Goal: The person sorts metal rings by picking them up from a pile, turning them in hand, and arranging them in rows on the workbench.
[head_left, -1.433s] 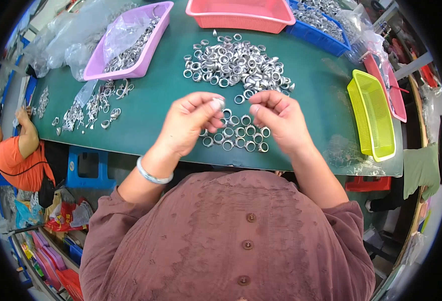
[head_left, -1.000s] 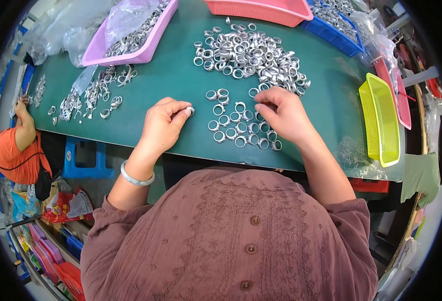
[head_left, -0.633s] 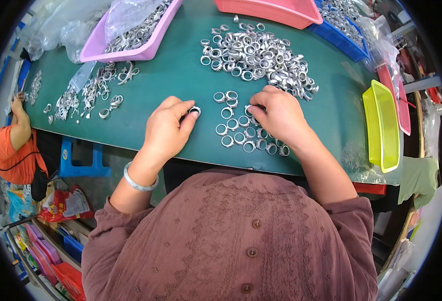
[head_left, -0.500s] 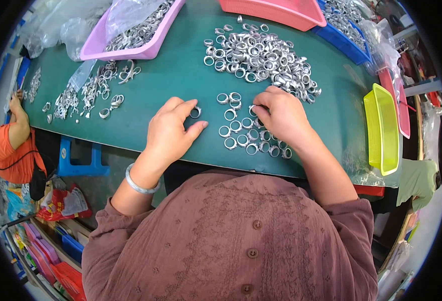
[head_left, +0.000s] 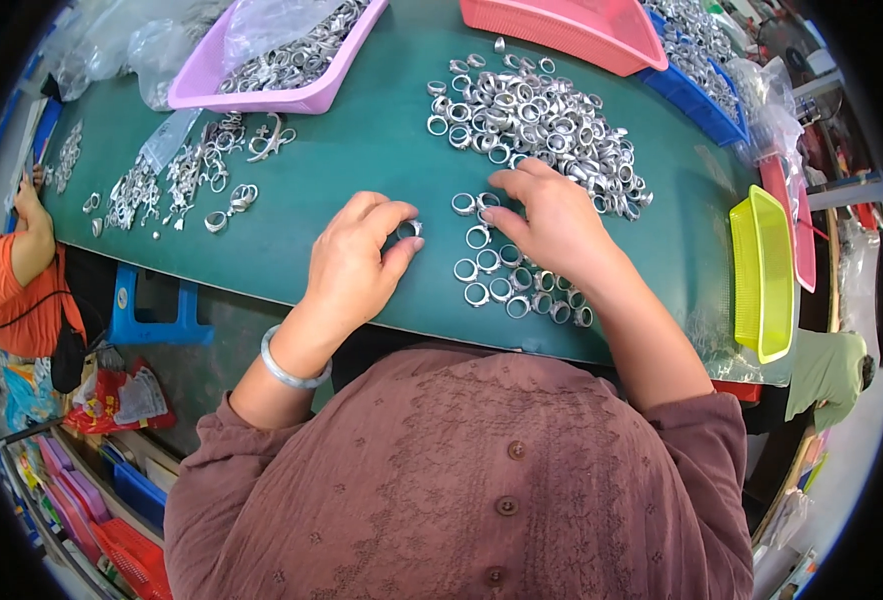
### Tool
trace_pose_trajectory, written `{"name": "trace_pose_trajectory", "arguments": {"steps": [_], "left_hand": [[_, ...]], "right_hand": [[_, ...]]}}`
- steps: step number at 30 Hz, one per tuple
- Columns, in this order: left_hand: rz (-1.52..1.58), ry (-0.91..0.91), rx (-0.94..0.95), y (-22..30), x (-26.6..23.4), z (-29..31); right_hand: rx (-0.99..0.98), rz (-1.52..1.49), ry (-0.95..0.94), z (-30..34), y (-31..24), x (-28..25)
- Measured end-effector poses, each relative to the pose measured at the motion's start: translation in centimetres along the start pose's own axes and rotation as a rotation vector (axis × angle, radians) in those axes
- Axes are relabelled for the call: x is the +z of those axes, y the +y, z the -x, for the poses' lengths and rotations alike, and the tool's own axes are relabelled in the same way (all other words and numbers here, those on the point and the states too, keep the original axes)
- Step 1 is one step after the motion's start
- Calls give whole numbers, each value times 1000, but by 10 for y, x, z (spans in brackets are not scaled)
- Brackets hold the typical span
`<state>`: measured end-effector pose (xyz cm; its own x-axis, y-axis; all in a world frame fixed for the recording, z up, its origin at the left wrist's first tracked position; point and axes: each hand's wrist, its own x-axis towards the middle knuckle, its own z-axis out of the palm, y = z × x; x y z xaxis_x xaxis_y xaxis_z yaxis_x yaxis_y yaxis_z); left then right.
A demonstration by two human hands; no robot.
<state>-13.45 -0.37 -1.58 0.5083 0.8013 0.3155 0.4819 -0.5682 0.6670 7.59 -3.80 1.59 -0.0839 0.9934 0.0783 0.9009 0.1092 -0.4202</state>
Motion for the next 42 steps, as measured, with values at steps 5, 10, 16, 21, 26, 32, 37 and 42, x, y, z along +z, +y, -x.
{"name": "trace_pose_trajectory", "arguments": {"steps": [5,10,16,21,26,32,37,42], "left_hand": [[148,-16,-39,1,0,-1],[524,21,-198,8,10,-4],[1120,-105,-389,19,12,-15],[1183,-88,-404,32,12,-23],[1174,-91,-388,35,13,-24],[1207,-72,-335,41,18,-23],[1223,-29,-296,47,27,-19],[1186,-25,-336,46,26,-18]], "right_hand": [[-30,-22,-59,-5,6,5],[87,-499,52,0,-7,2],[263,-1370,49,11,-16,7],[270,-1521,104,15,-18,4],[231,-1452,199,17,-21,4],[224,-1485,284,22,-20,10],[241,-1494,361,27,-25,20],[227,-1518,313,29,-22,22]]}}
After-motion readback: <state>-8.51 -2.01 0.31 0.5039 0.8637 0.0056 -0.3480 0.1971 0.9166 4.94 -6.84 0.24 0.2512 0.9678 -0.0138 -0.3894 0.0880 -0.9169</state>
